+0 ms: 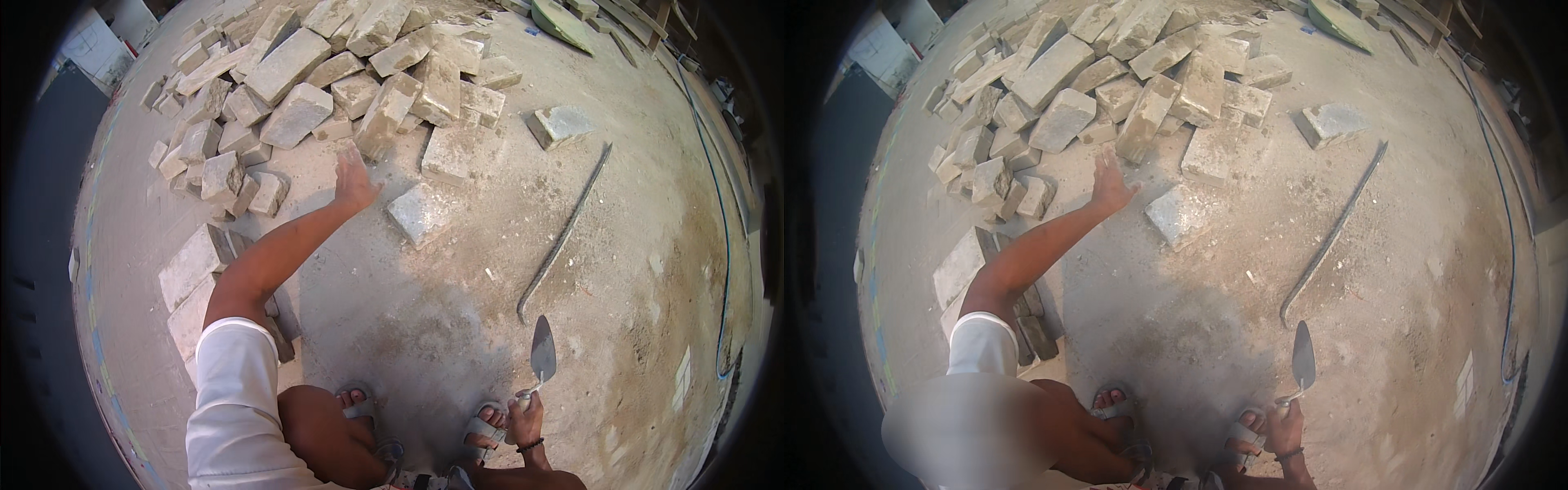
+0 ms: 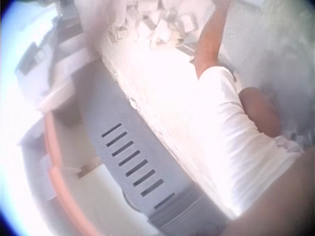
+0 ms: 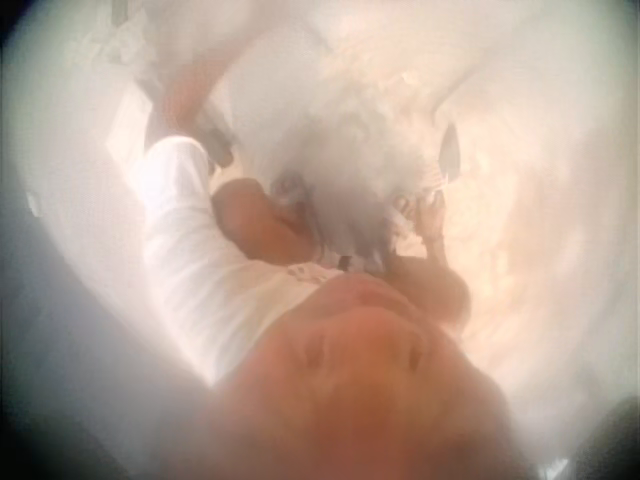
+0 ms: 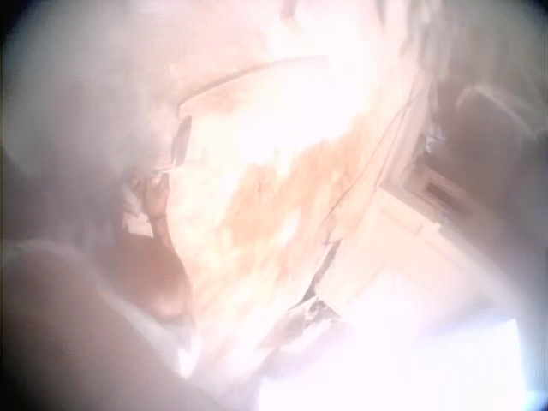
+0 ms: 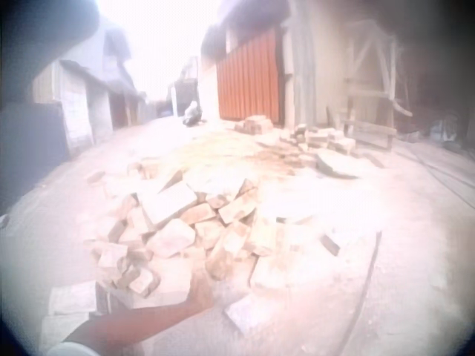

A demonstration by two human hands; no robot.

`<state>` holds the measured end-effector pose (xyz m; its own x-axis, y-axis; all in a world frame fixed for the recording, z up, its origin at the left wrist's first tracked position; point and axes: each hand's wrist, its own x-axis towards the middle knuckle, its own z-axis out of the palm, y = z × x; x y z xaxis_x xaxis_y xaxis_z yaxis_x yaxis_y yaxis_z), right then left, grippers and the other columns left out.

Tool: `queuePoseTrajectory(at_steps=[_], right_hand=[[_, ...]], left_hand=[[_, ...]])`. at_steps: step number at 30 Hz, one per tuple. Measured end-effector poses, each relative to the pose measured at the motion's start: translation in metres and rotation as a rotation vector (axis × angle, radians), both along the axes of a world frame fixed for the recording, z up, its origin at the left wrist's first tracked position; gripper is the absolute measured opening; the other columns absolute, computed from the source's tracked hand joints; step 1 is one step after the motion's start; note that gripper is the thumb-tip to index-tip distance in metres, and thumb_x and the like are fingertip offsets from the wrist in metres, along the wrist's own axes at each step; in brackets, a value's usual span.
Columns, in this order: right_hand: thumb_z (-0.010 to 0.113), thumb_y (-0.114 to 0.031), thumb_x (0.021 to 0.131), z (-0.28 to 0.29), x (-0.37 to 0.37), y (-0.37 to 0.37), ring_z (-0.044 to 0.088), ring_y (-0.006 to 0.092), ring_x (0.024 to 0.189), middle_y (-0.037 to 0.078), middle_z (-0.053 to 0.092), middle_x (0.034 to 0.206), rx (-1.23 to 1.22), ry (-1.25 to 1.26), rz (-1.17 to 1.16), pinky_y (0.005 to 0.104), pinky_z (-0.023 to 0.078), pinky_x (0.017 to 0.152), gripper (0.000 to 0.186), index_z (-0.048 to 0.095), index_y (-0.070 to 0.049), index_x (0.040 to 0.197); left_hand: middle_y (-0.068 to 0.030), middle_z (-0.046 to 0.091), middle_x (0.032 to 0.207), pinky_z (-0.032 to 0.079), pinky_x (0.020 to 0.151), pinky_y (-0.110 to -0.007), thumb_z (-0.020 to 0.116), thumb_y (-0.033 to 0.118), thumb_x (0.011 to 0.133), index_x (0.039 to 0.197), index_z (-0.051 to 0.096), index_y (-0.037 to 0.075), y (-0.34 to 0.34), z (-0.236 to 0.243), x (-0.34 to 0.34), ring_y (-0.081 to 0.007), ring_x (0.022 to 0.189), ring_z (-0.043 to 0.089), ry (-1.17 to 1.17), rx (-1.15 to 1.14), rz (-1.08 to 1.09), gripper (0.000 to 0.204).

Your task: The person repeatedly picks up rectangular stone blocks from a pile and uses a metal chisel to chip and shape their edges. The person rotates each block to work on different sides and places the finished pieces back onto the pile.

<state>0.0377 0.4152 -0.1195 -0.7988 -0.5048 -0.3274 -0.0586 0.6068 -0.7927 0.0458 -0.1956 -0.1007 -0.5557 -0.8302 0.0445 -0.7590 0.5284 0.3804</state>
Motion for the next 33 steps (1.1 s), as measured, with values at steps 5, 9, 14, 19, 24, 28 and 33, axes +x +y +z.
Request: queuePoseTrajectory(at_steps=[5,9,14,19,24,28,33], right_hand=[[0.063,-0.009,0.087,0.031,0.041,0.033,0.052,0.0153,0.042,0.006,0.053,0.061,0.171,-0.246,-0.346,0.0314,0.042,0.038,0.024,0.049,0.000,0.105],[0.063,-0.010,0.087,0.026,0.063,0.045,0.053,0.0163,0.042,0.008,0.054,0.059,0.154,-0.276,-0.387,0.0322,0.042,0.039,0.024,0.051,0.001,0.105],[0.068,-0.017,0.083,0.032,0.055,0.040,0.058,0.0199,0.046,0.011,0.058,0.060,0.256,-0.119,-0.212,0.0357,0.046,0.045,0.031,0.054,0.002,0.103],[0.069,-0.022,0.082,0.033,0.025,0.027,0.061,0.0225,0.051,0.014,0.060,0.062,0.249,-0.075,-0.081,0.0369,0.049,0.052,0.033,0.056,0.002,0.101],[0.068,-0.021,0.083,0.013,-0.013,0.005,0.065,0.0276,0.061,0.018,0.063,0.072,0.077,0.049,0.056,0.0390,0.051,0.059,0.033,0.057,0.002,0.103],[0.066,-0.019,0.084,0.034,-0.017,-0.031,0.068,0.0367,0.082,0.023,0.067,0.088,-0.078,-0.029,0.178,0.0424,0.053,0.074,0.039,0.054,0.003,0.114],[0.064,-0.022,0.087,0.027,-0.025,-0.059,0.065,0.0446,0.103,0.029,0.066,0.110,-0.122,-0.045,0.287,0.0448,0.051,0.087,0.051,0.049,0.004,0.129]], left_hand=[[-0.0242,0.039,0.139,0.038,0.106,-0.045,0.083,0.030,0.076,0.152,0.016,-0.001,-0.017,-0.040,-0.081,-0.0420,0.125,0.043,0.080,-0.194,0.234,0.106],[-0.0195,0.044,0.131,0.042,0.101,-0.046,0.084,0.026,0.073,0.139,0.034,0.000,-0.043,-0.045,-0.074,-0.0398,0.121,0.046,-0.037,-0.278,0.217,0.087],[-0.0168,0.050,0.126,0.048,0.093,-0.047,0.086,0.024,0.068,0.133,0.041,0.002,-0.039,0.007,-0.049,-0.0370,0.122,0.049,-0.039,-0.348,0.069,0.082],[-0.0235,0.066,0.108,0.053,0.085,-0.047,0.081,0.033,0.069,0.110,0.060,-0.003,-0.042,0.147,-0.018,-0.0383,0.103,0.064,-0.121,-0.272,-0.119,0.058],[-0.0275,0.069,0.097,0.054,0.083,-0.047,0.077,0.037,0.070,0.094,0.067,-0.005,0.012,0.185,-0.008,-0.0401,0.095,0.068,-0.366,-0.196,-0.405,0.050],[-0.0244,0.068,0.094,0.052,0.083,-0.045,0.080,0.029,0.068,0.104,0.062,-0.003,0.075,0.179,0.032,-0.0394,0.095,0.066,-0.546,0.094,-0.507,0.052],[-0.0226,0.060,0.115,0.045,0.095,-0.045,0.082,0.033,0.070,0.124,0.050,-0.001,0.185,0.150,0.074,-0.0409,0.113,0.055,-0.629,0.023,-0.731,0.071]])
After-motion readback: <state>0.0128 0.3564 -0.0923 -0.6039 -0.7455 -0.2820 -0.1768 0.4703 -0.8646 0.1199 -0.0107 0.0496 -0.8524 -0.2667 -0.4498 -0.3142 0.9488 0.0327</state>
